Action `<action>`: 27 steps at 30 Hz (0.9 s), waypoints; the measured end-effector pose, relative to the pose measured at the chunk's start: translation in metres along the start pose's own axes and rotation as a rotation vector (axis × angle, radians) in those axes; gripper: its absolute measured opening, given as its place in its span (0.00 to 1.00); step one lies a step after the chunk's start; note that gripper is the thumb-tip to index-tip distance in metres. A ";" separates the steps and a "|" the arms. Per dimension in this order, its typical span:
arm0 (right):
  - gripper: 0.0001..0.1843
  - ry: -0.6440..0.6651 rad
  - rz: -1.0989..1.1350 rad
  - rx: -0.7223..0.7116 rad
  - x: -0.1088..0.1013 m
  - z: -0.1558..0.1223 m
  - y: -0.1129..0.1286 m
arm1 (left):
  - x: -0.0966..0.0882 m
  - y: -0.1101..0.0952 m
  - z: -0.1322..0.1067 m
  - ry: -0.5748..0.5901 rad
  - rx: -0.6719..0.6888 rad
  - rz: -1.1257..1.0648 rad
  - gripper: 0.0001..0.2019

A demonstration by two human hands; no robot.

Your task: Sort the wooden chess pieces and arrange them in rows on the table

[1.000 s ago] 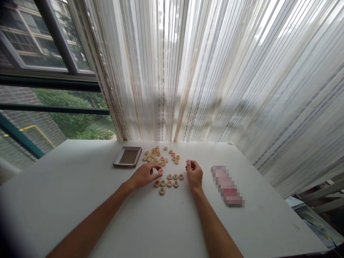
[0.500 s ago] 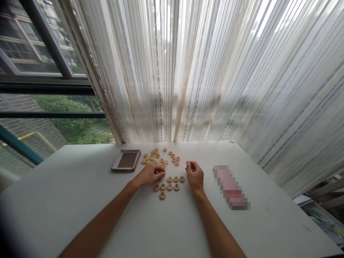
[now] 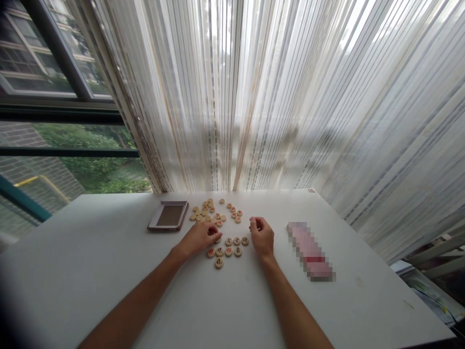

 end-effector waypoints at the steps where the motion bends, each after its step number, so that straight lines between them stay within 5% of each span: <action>1: 0.24 0.001 -0.001 0.000 0.000 0.000 0.000 | 0.001 0.001 0.000 0.006 0.002 0.002 0.14; 27: 0.24 0.016 -0.025 -0.001 0.000 0.000 0.000 | 0.008 0.007 0.003 0.117 -0.004 0.005 0.16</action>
Point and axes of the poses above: each hand's wrist, its own z-axis towards the middle knuckle, its own x-axis out of the palm, y = z × x, the point moved 3 cm from there along z, towards the middle knuckle, and after that the axes turned 5 degrees about y, right-handed, at the moved point
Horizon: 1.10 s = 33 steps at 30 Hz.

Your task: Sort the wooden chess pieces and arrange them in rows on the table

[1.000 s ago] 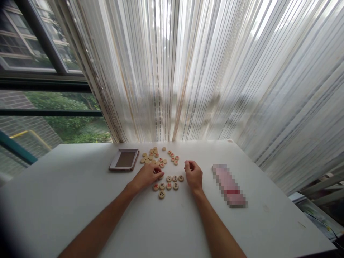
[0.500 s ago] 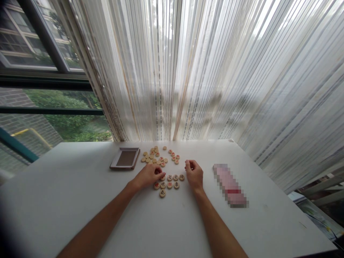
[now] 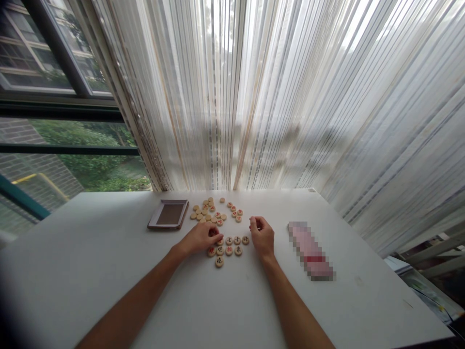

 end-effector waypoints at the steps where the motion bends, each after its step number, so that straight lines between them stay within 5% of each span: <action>1: 0.24 0.000 -0.003 -0.001 0.000 0.000 0.000 | 0.000 0.000 0.000 0.000 0.000 0.000 0.16; 11: 0.24 0.046 -0.061 -0.058 0.001 0.000 0.001 | -0.002 0.000 0.000 0.066 0.006 -0.063 0.18; 23: 0.18 0.361 -0.301 -0.358 0.015 -0.016 0.023 | -0.004 0.003 -0.001 0.164 0.043 -0.156 0.17; 33: 0.20 0.386 -0.385 -0.373 0.016 -0.016 0.022 | -0.003 0.006 -0.004 0.273 0.003 -0.247 0.25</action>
Point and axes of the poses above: each hand's wrist, its own z-axis towards the middle knuckle, its own x-axis out of the palm, y = z × x, the point moved 3 cm from there along z, towards the middle knuckle, and after that the axes turned 5 degrees about y, right-handed, at the moved point
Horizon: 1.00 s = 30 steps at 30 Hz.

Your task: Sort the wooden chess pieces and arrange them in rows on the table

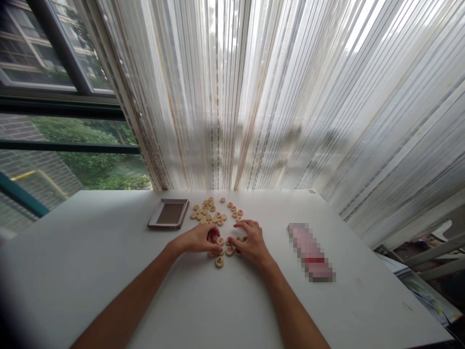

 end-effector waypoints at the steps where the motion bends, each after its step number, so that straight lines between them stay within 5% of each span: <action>1: 0.20 0.006 0.003 0.000 -0.001 0.000 0.000 | 0.000 0.000 0.000 0.000 0.002 0.001 0.26; 12: 0.35 0.163 -0.002 -0.008 -0.004 -0.004 -0.003 | 0.004 0.004 0.003 -0.027 -0.002 0.034 0.26; 30: 0.27 0.151 0.043 0.007 -0.009 -0.003 0.001 | 0.000 -0.007 -0.005 0.018 -0.016 0.118 0.36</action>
Point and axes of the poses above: each hand's wrist, its own z-axis towards the middle knuckle, its own x-axis out of the palm, y = z × x, the point moved 3 cm from there along z, towards the middle knuckle, and after that the axes turned 5 degrees about y, right-handed, at the moved point
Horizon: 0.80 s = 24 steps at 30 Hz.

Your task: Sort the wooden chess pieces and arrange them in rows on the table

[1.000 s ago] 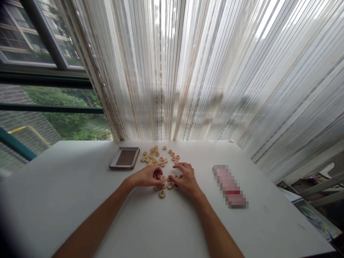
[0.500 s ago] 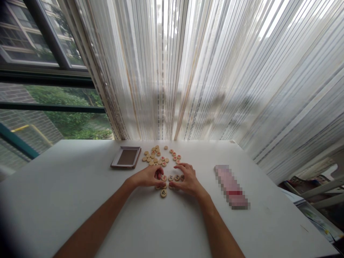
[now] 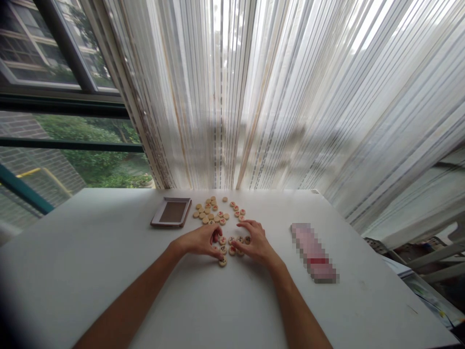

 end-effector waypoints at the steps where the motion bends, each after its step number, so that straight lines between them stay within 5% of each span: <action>1: 0.27 -0.003 0.003 -0.003 0.000 0.000 0.000 | 0.000 0.000 0.000 0.001 0.001 -0.007 0.35; 10: 0.16 -0.205 0.136 0.043 -0.002 0.002 -0.005 | 0.001 0.007 0.004 0.001 0.014 -0.096 0.26; 24: 0.19 -0.438 0.223 0.189 0.001 0.001 -0.019 | 0.002 0.001 0.002 -0.029 -0.005 0.011 0.35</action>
Point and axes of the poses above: each hand's wrist, its own z-axis towards the middle knuckle, its own x-axis out of the palm, y = z × x, the point moved 3 cm from there along z, towards the middle knuckle, and after that the axes turned 5 degrees about y, right-handed, at the moved point
